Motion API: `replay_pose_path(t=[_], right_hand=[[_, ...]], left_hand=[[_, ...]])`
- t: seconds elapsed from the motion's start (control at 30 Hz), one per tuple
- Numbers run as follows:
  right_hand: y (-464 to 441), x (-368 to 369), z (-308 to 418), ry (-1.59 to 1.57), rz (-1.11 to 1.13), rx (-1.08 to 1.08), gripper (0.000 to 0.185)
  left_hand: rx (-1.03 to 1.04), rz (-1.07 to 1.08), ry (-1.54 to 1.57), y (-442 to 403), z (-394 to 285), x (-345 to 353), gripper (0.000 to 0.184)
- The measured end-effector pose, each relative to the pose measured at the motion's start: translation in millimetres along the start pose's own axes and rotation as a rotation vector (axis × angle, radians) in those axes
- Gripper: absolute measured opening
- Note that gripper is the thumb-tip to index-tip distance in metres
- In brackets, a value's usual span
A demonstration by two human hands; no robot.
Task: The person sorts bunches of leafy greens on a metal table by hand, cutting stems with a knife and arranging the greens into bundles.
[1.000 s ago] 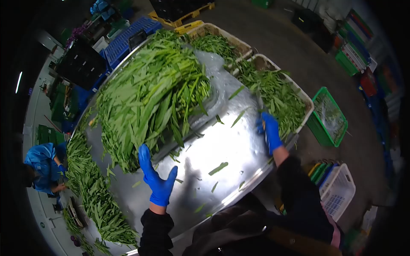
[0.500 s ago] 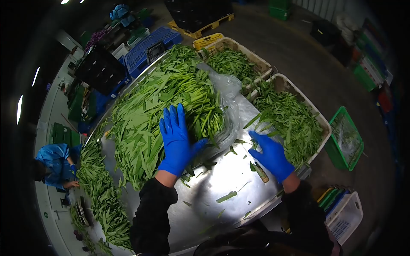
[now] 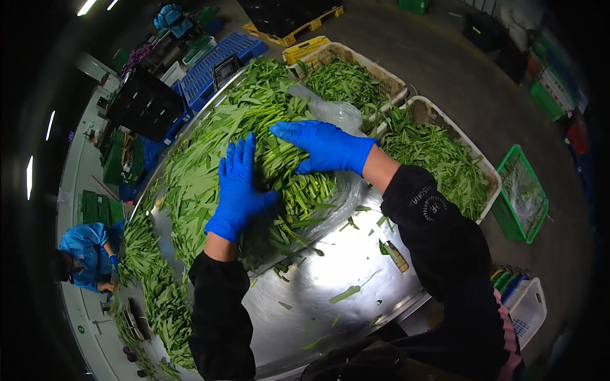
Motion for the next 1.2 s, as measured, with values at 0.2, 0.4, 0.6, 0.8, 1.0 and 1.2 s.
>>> replay_pose_path(t=[0.2, 0.4, 0.6, 0.8, 1.0, 1.2], right_hand=[[-0.3, 9.7, 13.1, 0.144, 0.011, 0.098, 0.088], [-0.3, 5.5, 24.9, 0.212, 0.09, 0.146, 0.086], [-3.3, 12.9, 20.2, 0.24, -0.182, -0.087, 0.079], [7.3, 8.2, 33.6, 0.256, -0.007, 0.109, 0.078], [-6.5, 1.2, 25.7, 0.178, 0.067, 0.172, 0.072], [13.6, 3.7, 45.6, 0.259, -0.028, 0.111, 0.065]], left_hand=[[-0.026, 0.055, 0.121, -4.8, 15.8, 9.3, 0.102], [0.091, -0.085, 0.046, 7.6, 1.3, 13.9, 0.088], [0.094, -0.105, 0.093, 13.0, -5.9, 17.3, 0.084], [0.054, -0.154, 0.029, 26.5, -16.9, 14.7, 0.084], [0.048, -0.156, 0.041, 7.8, -9.2, 11.5, 0.088], [0.145, -0.159, 0.023, 20.9, -7.5, 12.7, 0.078]])
Point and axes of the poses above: each hand's wrist, its own y-axis away from the middle knuckle, its own x-axis out of the palm, z = x × y, the point moved 3 cm from there along -y, towards the middle knuckle
